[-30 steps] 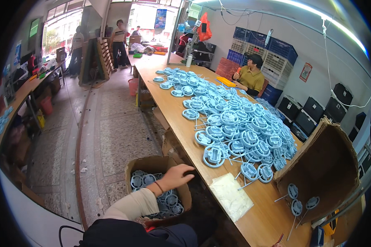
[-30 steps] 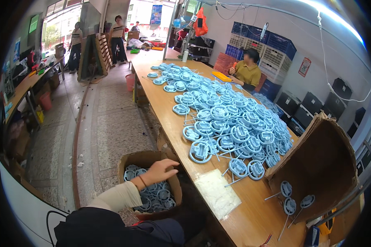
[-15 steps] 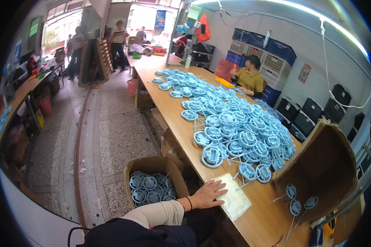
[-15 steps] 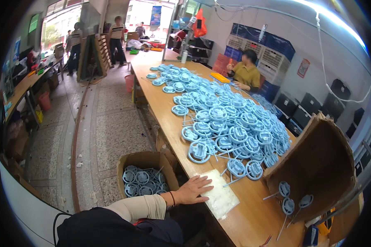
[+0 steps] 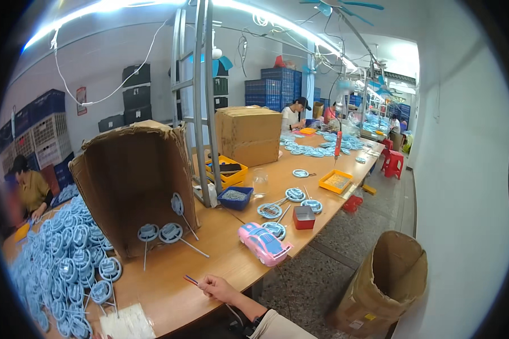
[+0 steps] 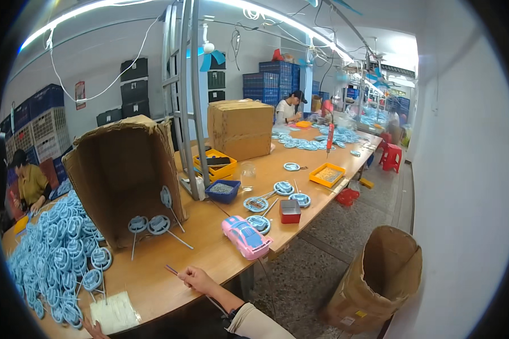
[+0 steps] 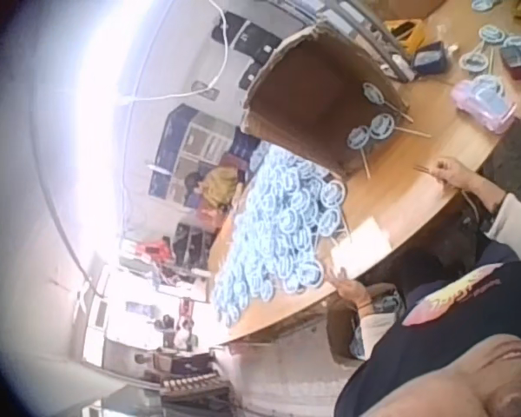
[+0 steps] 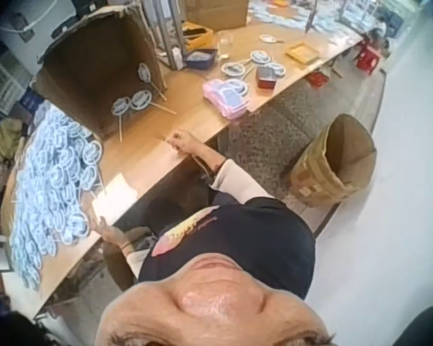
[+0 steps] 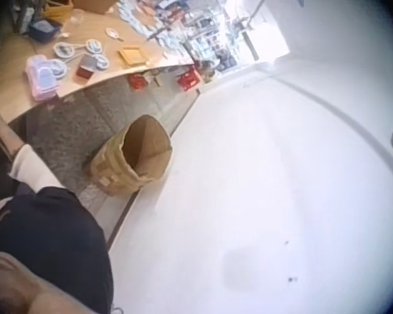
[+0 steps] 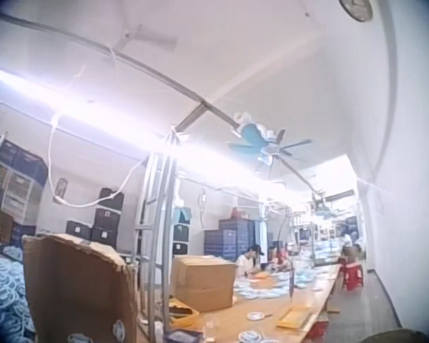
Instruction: The person repeatedly picks up light blue plastic steering wheel components with attached rods from a table, uses a red-handled tool to manipulate the central part of each component, and places the finished items into a cardboard box. The process is repetitive and involves handling one item at a time.
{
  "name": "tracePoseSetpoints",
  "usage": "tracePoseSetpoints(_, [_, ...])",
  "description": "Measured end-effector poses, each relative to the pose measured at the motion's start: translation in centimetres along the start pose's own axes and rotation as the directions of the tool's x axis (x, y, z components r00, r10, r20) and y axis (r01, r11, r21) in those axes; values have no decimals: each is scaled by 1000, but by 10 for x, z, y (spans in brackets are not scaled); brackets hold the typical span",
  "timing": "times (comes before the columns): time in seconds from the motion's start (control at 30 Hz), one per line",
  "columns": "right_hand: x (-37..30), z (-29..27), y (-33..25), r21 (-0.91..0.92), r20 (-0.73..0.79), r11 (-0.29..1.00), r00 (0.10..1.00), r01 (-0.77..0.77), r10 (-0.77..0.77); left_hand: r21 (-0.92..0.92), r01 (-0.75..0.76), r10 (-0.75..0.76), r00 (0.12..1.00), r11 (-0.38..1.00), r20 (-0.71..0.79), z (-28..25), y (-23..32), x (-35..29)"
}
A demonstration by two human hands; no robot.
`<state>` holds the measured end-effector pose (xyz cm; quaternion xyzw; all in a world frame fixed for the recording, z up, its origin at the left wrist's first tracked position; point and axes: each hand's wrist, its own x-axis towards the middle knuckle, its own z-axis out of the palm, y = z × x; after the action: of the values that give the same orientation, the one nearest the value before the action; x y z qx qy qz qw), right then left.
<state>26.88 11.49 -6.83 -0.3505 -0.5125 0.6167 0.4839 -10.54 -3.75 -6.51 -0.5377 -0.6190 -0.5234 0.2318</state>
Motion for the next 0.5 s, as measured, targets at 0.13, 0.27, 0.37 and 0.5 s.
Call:
tracePoseSetpoints(0.13, [-9,-1,3,30,37,998,998,52,-53,36,-180,179,984,983,29,2,-13,-15])
tracePoseSetpoints(0.27, [-9,10,0,15,49,999,998,36,-37,80,-154,147,985,985,85,-10,-6,-16])
tracePoseSetpoints(0.37, [-9,11,-1,12,57,999,997,44,-44,116,-136,116,979,984,167,-16,-2,-16])
tracePoseSetpoints(0.5, [-11,11,-4,34,49,997,997,66,-68,50,-86,74,978,995,196,-20,4,-12])
